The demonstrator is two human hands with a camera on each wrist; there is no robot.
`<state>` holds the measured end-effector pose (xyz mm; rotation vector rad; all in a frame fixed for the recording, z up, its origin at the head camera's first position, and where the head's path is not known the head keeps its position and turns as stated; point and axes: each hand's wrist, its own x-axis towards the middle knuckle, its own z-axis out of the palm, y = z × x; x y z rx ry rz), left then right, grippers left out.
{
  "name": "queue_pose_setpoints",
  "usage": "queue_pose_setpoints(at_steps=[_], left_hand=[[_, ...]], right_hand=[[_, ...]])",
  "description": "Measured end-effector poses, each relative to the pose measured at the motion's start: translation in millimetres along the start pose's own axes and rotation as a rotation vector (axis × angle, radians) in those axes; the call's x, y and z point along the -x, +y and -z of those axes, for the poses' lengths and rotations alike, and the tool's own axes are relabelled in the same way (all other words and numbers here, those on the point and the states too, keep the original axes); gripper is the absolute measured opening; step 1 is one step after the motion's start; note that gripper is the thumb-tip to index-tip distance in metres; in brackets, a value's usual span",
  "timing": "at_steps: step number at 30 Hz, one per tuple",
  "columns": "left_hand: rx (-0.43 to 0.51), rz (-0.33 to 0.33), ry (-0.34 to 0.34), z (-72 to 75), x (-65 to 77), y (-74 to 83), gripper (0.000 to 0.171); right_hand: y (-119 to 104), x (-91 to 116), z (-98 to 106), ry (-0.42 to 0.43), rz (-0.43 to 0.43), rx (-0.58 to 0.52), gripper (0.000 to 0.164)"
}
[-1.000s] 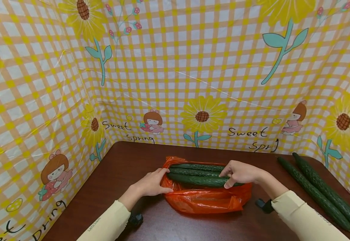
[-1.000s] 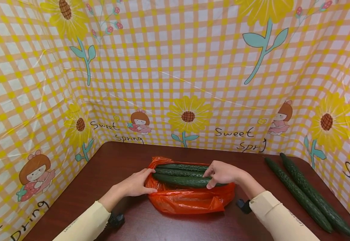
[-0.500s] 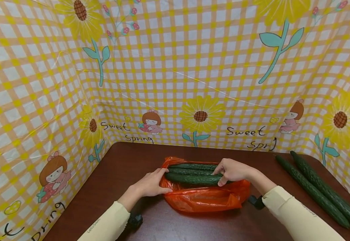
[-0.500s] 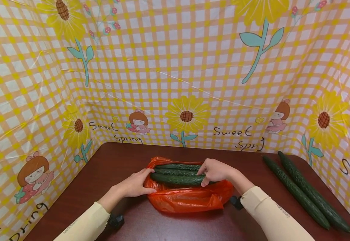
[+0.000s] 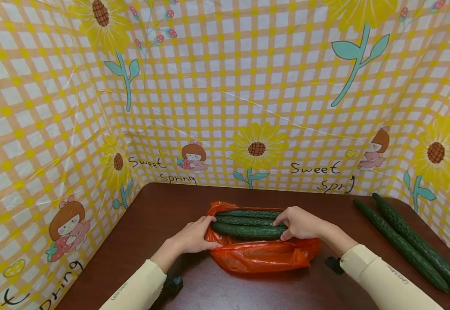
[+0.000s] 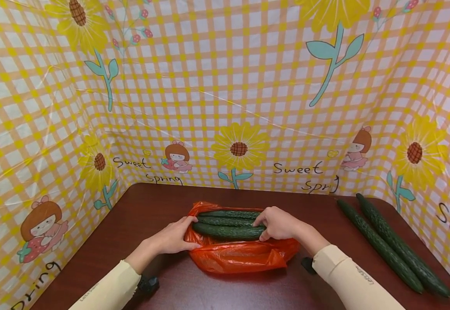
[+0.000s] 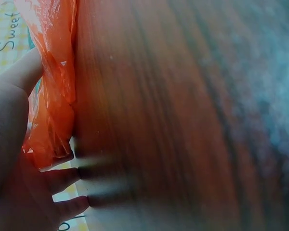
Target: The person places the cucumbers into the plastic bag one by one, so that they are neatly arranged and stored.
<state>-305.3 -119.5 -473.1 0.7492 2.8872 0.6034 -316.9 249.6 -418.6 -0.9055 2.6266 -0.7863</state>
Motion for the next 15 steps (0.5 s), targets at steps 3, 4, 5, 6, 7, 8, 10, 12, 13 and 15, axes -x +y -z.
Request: queue_pose_setpoints(at_steps=[3,4,5,6,7,8,10,12,13,15], left_hand=[[0.001,-0.007,0.005,0.4,0.3,-0.6,0.08],[-0.002,-0.01,0.004,0.3,0.4,-0.8,0.08],[-0.004,-0.012,0.004,0.2,0.5,-1.1,0.08],[-0.003,-0.013,0.004,0.2,0.7,-1.3,0.079],[-0.003,-0.013,0.003,0.1,0.8,-1.5,0.079],[-0.002,-0.012,0.003,0.1,0.9,-1.7,0.079],[0.001,-0.012,0.003,0.3,1.2,-1.7,0.079],[0.008,-0.008,-0.001,0.5,1.2,-1.8,0.079],[0.012,-0.008,-0.002,0.7,1.2,-1.7,0.079],[0.017,-0.008,-0.005,1.2,1.2,-1.9,0.079]], right_hand=[[3,2,-4,0.011,-0.006,-0.012,0.037],[4,3,-5,0.013,-0.012,-0.011,0.036],[5,4,-6,0.013,-0.015,-0.014,0.035],[6,6,-8,0.015,-0.016,-0.009,0.034],[7,7,-10,0.018,-0.013,-0.001,0.032],[8,8,-11,0.024,-0.009,0.005,0.031],[9,10,-14,0.042,0.002,0.022,0.028],[10,13,-15,0.068,0.008,0.038,0.025],[9,14,-15,0.083,0.002,0.045,0.024],[8,18,-15,0.115,-0.02,0.064,0.022]])
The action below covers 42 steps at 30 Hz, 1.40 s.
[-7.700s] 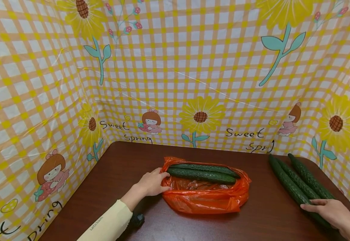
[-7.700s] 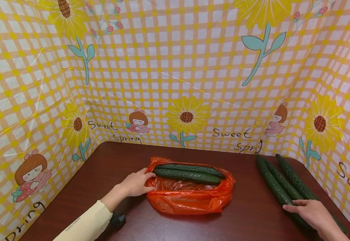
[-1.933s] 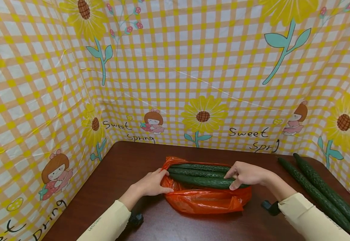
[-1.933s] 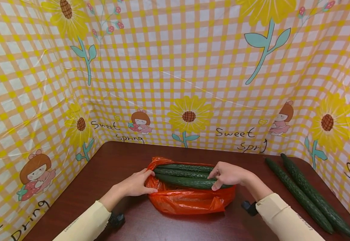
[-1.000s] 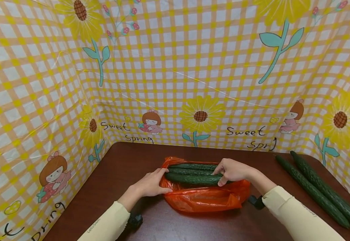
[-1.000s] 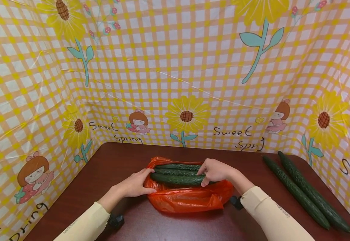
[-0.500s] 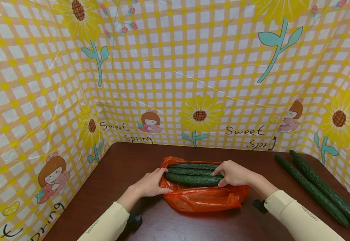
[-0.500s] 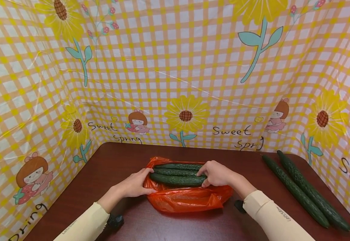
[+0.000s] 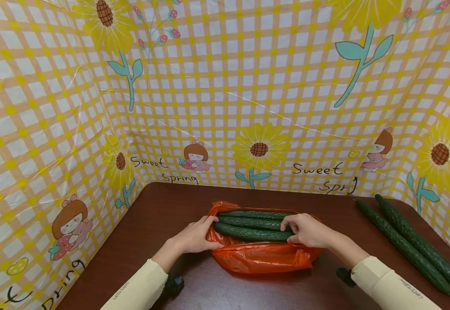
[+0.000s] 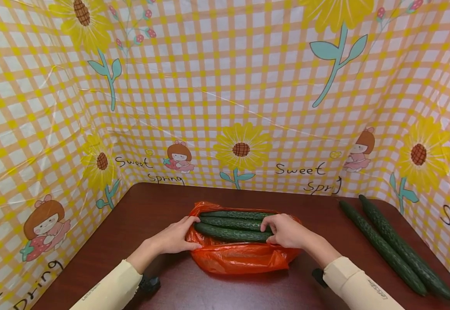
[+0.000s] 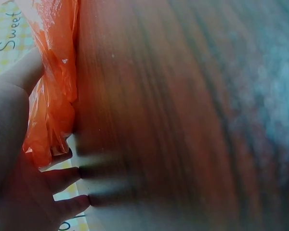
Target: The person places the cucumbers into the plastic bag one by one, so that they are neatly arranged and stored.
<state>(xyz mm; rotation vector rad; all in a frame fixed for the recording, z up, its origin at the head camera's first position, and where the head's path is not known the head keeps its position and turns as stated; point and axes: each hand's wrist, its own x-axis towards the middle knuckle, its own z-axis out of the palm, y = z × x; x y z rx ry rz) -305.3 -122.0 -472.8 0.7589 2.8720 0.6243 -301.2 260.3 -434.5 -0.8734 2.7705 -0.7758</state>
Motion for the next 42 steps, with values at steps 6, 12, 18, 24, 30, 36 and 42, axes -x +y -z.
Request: queue_pose_setpoints(at_steps=[6,12,18,24,30,36,42], left_hand=[[-0.006,-0.002,0.002,-0.3,-0.8,-0.2,0.079],[0.002,0.001,0.001,-1.1,-0.3,-0.3,0.078],[-0.002,0.011,-0.003,-2.3,-0.6,-1.2,0.078],[0.0,0.02,0.0,-1.8,-0.7,-0.3,0.078],[-0.002,0.008,0.001,-0.9,-0.9,1.5,0.078],[-0.011,0.014,0.005,-0.8,-0.8,1.7,0.078],[-0.006,0.022,0.003,-0.9,0.0,3.9,0.079]], right_hand=[[-2,17,5,0.08,-0.121,0.075,0.014],[4,32,8,0.074,-0.179,0.128,0.019],[8,38,9,0.018,-0.186,0.101,0.006],[8,41,4,-0.038,-0.12,0.113,0.019],[9,40,-1,-0.037,-0.106,0.148,0.016],[9,39,2,-0.048,-0.078,0.12,0.015],[8,38,5,-0.051,-0.072,0.074,0.019]])
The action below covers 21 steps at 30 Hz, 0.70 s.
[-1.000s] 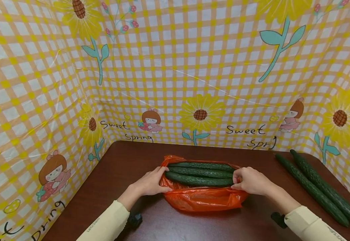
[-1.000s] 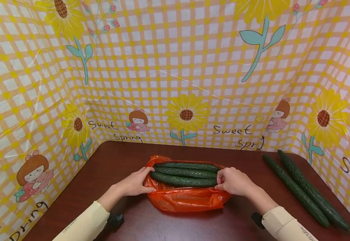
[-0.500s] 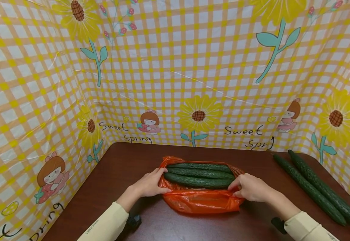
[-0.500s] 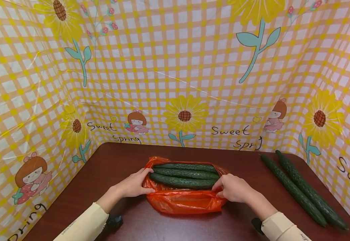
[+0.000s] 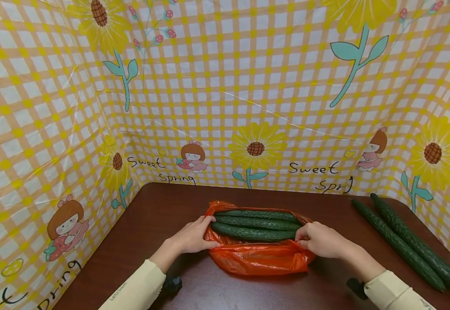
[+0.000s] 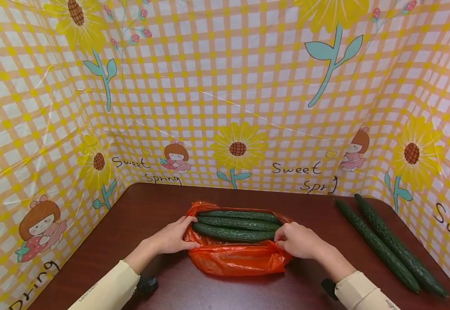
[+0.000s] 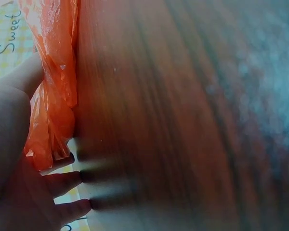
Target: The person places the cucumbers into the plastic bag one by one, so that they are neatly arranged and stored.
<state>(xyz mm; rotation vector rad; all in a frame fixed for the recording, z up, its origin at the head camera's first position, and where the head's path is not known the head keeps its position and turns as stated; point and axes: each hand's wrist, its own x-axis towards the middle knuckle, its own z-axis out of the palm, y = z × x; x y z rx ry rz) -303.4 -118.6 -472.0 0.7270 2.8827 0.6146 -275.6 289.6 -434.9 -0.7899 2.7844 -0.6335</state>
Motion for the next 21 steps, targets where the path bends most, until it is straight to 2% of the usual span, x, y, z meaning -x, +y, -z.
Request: queue_pose_setpoints(at_steps=[8,17,21], left_hand=[[-0.007,-0.004,0.007,0.4,0.4,0.1,0.081],[0.03,0.026,-0.001,0.9,0.5,-0.9,0.099],[0.038,0.03,0.004,0.7,0.3,-1.5,0.102]], right_hand=[[-1,3,3,0.04,0.033,-0.038,0.013],[-1,11,7,0.084,0.033,-0.125,0.011],[3,15,9,0.098,0.03,-0.144,0.012]])
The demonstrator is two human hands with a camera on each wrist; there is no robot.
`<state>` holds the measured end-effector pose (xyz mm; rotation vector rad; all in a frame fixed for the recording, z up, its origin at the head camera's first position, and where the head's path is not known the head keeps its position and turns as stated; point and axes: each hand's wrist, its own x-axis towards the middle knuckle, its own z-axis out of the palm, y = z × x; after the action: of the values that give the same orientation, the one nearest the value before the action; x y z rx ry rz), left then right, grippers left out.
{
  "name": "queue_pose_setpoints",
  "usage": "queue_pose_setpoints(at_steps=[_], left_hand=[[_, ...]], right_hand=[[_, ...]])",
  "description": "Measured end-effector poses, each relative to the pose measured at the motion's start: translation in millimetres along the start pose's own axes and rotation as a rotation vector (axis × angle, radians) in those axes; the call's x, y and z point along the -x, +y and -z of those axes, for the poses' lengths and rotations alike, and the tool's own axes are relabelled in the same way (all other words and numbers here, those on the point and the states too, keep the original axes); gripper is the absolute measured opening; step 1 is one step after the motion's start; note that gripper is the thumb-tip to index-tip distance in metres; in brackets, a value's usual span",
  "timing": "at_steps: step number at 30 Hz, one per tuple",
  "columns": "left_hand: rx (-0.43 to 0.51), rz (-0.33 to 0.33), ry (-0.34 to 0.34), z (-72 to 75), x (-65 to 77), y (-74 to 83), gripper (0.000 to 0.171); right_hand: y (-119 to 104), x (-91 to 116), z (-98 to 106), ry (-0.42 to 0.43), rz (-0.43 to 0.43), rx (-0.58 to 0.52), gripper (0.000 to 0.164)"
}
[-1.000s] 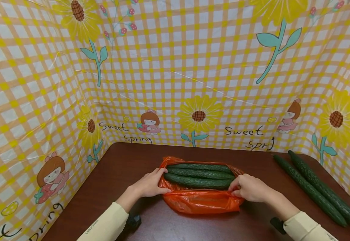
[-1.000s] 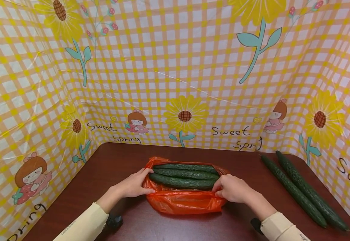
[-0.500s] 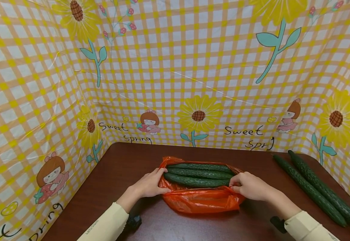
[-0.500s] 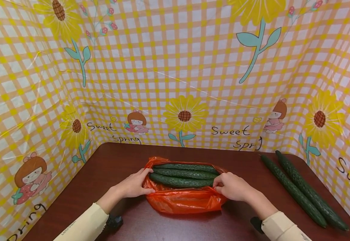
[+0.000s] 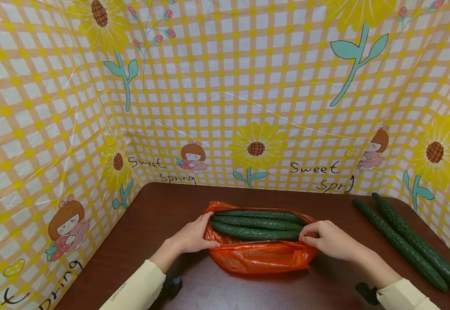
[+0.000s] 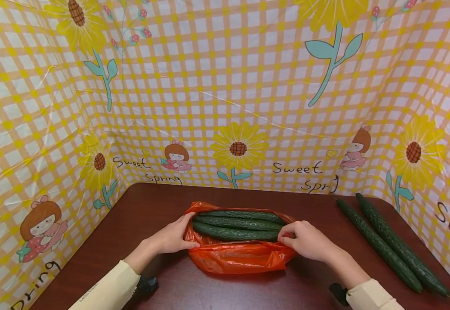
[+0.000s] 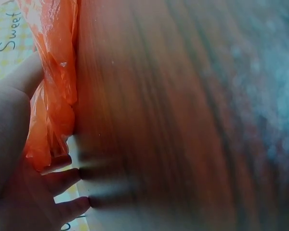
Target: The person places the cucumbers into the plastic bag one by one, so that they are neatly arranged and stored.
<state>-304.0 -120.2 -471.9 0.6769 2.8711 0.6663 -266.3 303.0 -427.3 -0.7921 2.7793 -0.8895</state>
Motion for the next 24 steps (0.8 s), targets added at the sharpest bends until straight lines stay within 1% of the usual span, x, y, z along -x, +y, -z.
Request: queue_pose_setpoints(at_steps=[9,15,19,24], left_hand=[[-0.014,0.004,0.012,-0.5,-1.5,-2.3,0.103],[-0.055,-0.003,0.027,-1.4,-2.3,-3.6,0.102],[-0.071,0.005,0.03,-1.4,-1.8,-3.1,0.101],[-0.091,0.017,0.031,-1.4,-2.4,-2.1,0.101]], right_hand=[[12,14,6,0.055,-0.022,0.002,0.013],[17,23,12,0.08,-0.045,-0.04,0.016],[23,30,16,0.088,-0.075,-0.057,0.018],[36,41,23,0.122,-0.143,-0.056,0.023]])
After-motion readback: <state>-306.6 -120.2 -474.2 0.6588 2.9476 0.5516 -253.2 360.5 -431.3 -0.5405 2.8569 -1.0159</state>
